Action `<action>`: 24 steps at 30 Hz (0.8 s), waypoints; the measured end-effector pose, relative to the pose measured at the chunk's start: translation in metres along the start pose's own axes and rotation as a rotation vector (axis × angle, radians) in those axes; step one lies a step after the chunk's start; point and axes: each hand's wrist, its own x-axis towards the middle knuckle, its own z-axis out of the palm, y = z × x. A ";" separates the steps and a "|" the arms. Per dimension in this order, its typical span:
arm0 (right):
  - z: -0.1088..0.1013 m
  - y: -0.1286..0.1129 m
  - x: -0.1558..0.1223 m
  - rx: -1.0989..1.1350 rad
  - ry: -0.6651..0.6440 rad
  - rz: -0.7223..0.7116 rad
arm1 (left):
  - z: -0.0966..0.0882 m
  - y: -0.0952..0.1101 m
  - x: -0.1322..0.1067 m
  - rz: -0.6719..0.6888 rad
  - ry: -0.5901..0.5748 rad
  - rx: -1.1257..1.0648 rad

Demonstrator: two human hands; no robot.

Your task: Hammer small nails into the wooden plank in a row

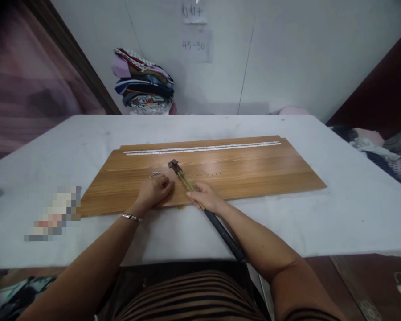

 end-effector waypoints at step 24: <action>-0.001 0.002 0.001 0.018 0.007 -0.011 | -0.002 0.001 0.000 0.006 -0.007 0.014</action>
